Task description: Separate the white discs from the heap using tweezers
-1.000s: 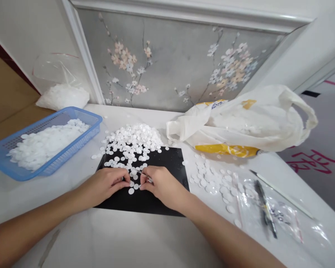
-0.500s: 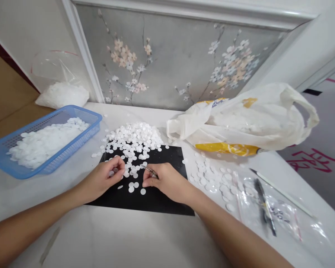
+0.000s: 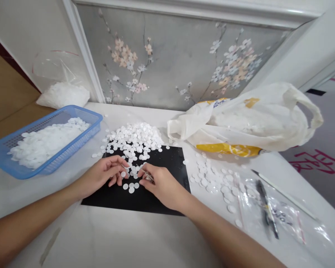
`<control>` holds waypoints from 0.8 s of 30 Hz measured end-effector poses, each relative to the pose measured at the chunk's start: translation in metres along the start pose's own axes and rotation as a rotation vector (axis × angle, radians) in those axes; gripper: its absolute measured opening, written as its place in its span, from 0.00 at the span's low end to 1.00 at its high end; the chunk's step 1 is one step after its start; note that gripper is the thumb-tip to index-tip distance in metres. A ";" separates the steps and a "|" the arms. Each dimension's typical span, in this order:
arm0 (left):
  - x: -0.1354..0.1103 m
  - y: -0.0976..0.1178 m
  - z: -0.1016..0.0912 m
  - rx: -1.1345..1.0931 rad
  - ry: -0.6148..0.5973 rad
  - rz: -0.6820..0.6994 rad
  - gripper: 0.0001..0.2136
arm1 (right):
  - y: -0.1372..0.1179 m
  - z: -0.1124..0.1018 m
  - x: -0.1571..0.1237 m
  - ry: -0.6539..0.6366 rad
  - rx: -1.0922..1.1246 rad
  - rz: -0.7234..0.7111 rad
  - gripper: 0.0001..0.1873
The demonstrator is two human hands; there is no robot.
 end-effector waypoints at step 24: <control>-0.012 0.007 0.022 -0.155 -0.051 0.019 0.09 | -0.012 0.029 -0.002 -0.146 0.666 0.123 0.15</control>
Point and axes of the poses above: each hand's wrist, its own x-axis towards the middle knuckle, its own z-axis out of the palm, y = z × x, the point moved 3 cm from there along x, towards the middle knuckle, and after that the axes turned 10 degrees about z, right-handed, at the moved point
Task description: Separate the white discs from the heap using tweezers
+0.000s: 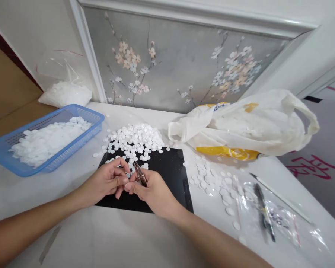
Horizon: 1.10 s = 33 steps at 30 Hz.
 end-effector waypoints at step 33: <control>0.001 0.000 -0.018 0.848 -0.229 0.139 0.05 | -0.001 -0.007 0.003 0.158 -0.710 -0.239 0.04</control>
Point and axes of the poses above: each hand's wrist, its own x-axis towards the middle knuckle, its own z-axis out of the palm, y = z × x, the point moved 3 cm from there along x, towards the middle knuckle, and after that the axes turned 10 degrees about z, right-handed, at the moved point
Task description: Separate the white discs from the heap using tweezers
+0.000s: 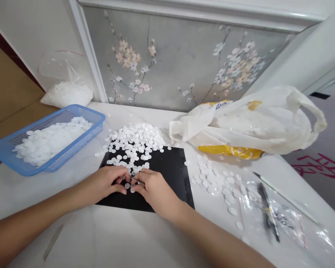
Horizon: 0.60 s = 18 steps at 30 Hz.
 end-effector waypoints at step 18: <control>-0.002 0.006 -0.005 -0.033 -0.014 0.039 0.03 | -0.001 -0.006 -0.003 -0.033 0.061 0.055 0.06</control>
Point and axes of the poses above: each hand's wrist, its own x-axis towards the middle knuckle, its own z-axis out of the palm, y = z × x, the point moved 3 cm from there along x, towards the middle knuckle, and after that the axes turned 10 degrees about z, right-handed, at the moved point
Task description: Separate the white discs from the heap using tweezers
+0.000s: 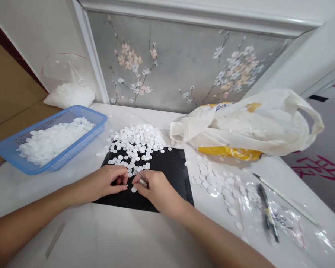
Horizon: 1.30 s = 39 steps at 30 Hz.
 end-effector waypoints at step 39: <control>0.008 0.005 0.000 -0.155 0.182 -0.063 0.06 | 0.004 -0.002 0.001 -0.068 0.308 0.101 0.02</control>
Point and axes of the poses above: each hand's wrist, its own x-axis towards the middle knuckle, its own z-axis out of the palm, y = z × x, the point moved 3 cm from there along x, towards the middle knuckle, and after that the axes turned 10 degrees about z, right-handed, at the moved point
